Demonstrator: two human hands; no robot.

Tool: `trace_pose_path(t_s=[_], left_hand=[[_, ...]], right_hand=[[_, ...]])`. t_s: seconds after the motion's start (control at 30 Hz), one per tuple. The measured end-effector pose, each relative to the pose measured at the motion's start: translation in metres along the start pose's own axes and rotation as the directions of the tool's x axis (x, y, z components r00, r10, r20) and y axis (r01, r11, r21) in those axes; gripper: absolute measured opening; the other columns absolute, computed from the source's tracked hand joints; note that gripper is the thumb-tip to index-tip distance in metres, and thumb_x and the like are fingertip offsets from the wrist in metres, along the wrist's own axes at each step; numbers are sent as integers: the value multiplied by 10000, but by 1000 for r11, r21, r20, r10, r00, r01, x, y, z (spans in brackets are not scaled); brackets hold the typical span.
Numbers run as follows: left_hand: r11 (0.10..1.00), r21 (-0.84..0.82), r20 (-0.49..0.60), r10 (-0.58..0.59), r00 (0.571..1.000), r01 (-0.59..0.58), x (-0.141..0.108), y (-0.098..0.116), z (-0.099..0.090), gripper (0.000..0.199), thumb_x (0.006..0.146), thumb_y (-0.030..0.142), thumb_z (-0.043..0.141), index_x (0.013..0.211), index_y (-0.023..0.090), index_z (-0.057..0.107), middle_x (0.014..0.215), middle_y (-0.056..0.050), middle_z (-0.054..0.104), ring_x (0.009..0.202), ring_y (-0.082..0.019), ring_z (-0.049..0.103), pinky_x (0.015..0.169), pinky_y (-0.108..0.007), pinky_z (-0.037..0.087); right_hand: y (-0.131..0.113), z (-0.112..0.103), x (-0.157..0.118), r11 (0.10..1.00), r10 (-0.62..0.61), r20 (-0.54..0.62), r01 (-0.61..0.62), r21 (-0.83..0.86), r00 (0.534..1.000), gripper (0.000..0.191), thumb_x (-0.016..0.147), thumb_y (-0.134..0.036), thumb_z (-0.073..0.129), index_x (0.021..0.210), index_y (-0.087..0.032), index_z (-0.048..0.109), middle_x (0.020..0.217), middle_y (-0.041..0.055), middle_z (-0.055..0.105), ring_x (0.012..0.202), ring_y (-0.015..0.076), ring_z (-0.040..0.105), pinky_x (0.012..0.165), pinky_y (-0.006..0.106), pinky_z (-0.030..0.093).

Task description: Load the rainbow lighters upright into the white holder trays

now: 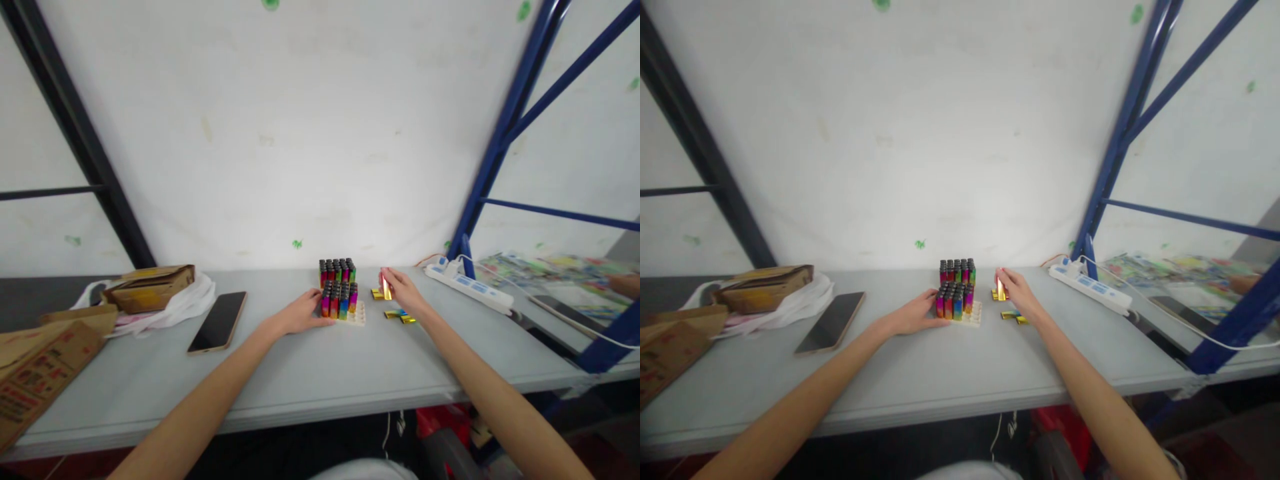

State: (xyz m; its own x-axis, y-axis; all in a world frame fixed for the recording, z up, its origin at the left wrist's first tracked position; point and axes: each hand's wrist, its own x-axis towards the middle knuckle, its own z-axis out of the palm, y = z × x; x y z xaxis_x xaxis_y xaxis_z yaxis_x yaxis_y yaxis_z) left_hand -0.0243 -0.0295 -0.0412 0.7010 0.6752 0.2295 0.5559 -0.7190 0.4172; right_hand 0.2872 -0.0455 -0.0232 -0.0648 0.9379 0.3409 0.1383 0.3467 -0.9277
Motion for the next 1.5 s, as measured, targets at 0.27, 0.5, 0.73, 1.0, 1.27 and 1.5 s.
trace_pose_path(t_s=[0.27, 0.5, 0.73, 1.0, 1.27, 1.5], left_hand=[[1000, -2, 5, 1, 1000, -1, 0, 1, 0, 542, 865, 660, 645, 1126, 188, 692, 1278, -125, 599, 1231, -325, 555, 1142, -417, 433], [1000, -8, 19, 6, 1000, -6, 0, 2, -1, 544, 878, 650, 635, 1162, 188, 684, 1275, -126, 593, 1228, -324, 552, 1135, -424, 433], [1000, -18, 7, 13, 1000, -13, 0, 3, -2, 544, 876, 659, 635, 1154, 194, 691, 1272, -122, 606, 1237, -326, 545, 1133, -414, 431], [1000, -6, 11, 1, 1000, 0, 0, 1, 0, 556, 880, 654, 634, 1181, 188, 673, 1308, -123, 587, 1242, -315, 549, 1141, -407, 429], [1000, -14, 8, 3, 1000, -3, 0, 2, -1, 560, 871, 645, 652, 1183, 182, 681, 1310, -141, 592, 1240, -336, 551, 1138, -439, 435], [1000, -29, -5, 6, 1000, -7, -1, 3, -2, 536, 867, 637, 665, 1179, 202, 690, 1302, -118, 610, 1240, -324, 547, 1135, -430, 439]], right_hand=[[2, 36, -10, 992, 113, 119, -117, 34, 986, 519, 860, -747, 557, 821, -233, 501, 578, -94, 326, 441, 86, 248, 422, 223, 238], [8, 44, -12, 916, -104, -93, 59, -396, 990, 501, 866, -591, 484, 547, -237, 333, 521, -36, 304, 516, 117, 316, 498, 274, 233], [8, 48, -15, 861, -154, -68, 100, -499, 986, 371, 830, -427, 434, 537, -233, 315, 520, -37, 277, 525, 113, 302, 512, 267, 202], [-6, 46, -21, 842, -209, 75, 219, -492, 975, 422, 989, -550, 425, 721, -225, 426, 634, -31, 459, 616, 147, 438, 593, 271, 319], [-15, 38, -23, 665, -294, 267, 397, -632, 918, 446, 1034, -551, 384, 764, -219, 511, 749, 41, 599, 682, 180, 520, 655, 290, 385], [-20, 31, -25, 727, -213, 243, 319, -608, 947, 523, 1014, -593, 424, 705, -206, 591, 650, 30, 658, 586, 167, 544, 604, 280, 374]])
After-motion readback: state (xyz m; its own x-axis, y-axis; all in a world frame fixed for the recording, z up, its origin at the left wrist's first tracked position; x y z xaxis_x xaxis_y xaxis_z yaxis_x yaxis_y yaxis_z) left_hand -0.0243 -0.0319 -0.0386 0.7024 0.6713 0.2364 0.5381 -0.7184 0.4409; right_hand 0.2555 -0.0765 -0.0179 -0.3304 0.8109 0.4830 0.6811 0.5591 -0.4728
